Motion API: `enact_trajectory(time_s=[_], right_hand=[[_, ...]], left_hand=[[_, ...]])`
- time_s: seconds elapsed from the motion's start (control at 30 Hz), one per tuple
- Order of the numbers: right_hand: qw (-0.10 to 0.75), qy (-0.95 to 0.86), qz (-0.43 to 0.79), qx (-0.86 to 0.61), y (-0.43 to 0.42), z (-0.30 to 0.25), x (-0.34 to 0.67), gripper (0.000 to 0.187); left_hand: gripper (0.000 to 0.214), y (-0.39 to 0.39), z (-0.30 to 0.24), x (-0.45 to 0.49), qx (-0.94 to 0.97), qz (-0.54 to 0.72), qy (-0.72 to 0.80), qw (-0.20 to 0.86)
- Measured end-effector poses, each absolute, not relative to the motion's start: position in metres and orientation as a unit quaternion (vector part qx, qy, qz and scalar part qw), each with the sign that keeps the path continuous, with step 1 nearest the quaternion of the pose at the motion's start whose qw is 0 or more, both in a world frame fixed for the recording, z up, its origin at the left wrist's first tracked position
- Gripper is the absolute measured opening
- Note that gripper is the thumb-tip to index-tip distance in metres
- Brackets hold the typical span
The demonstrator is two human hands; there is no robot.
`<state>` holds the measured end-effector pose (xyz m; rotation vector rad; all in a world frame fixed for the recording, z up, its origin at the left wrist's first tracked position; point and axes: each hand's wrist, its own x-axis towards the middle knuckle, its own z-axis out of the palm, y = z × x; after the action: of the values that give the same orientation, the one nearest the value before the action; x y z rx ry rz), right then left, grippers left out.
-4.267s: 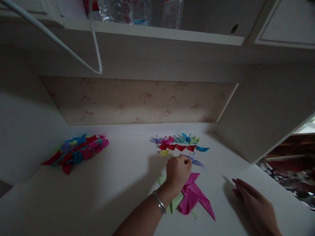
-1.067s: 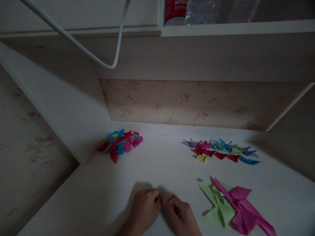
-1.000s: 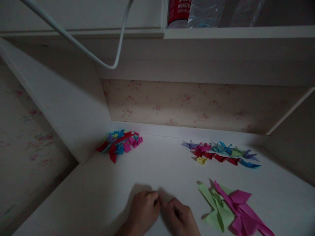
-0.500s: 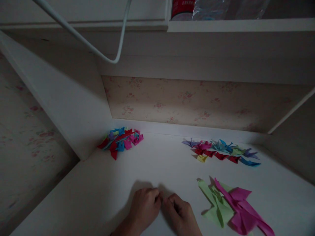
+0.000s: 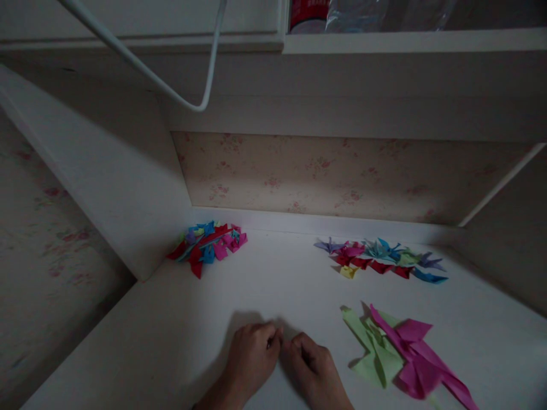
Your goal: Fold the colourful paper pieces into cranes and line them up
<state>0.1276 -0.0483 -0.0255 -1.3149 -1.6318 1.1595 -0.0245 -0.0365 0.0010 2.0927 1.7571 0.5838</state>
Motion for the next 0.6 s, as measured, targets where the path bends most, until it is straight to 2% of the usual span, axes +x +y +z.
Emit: enact_trajectory(time_s=[0.23,0.37,0.53,0.6], right_hand=[[0.403,-0.511,0.558,-0.515,-0.02,-0.014,0.122,0.039],[0.306,-0.662,0.442,-0.523,0.036,0.003,0.099,0.036],[0.247,-0.74,0.373,-0.503,0.114,0.011,0.048,0.014],[0.226,-0.755,0.346,-0.509,0.14,0.011,0.025,0.02]], left_hand=[[0.036,-0.035,-0.003,-0.02,0.733,0.212,0.626,0.162],[0.035,-0.031,-0.004,-0.02,0.727,0.216,0.631,0.163],[0.035,-0.026,-0.005,-0.022,0.723,0.201,0.639,0.171],[0.038,-0.024,-0.007,-0.023,0.723,0.188,0.641,0.173]])
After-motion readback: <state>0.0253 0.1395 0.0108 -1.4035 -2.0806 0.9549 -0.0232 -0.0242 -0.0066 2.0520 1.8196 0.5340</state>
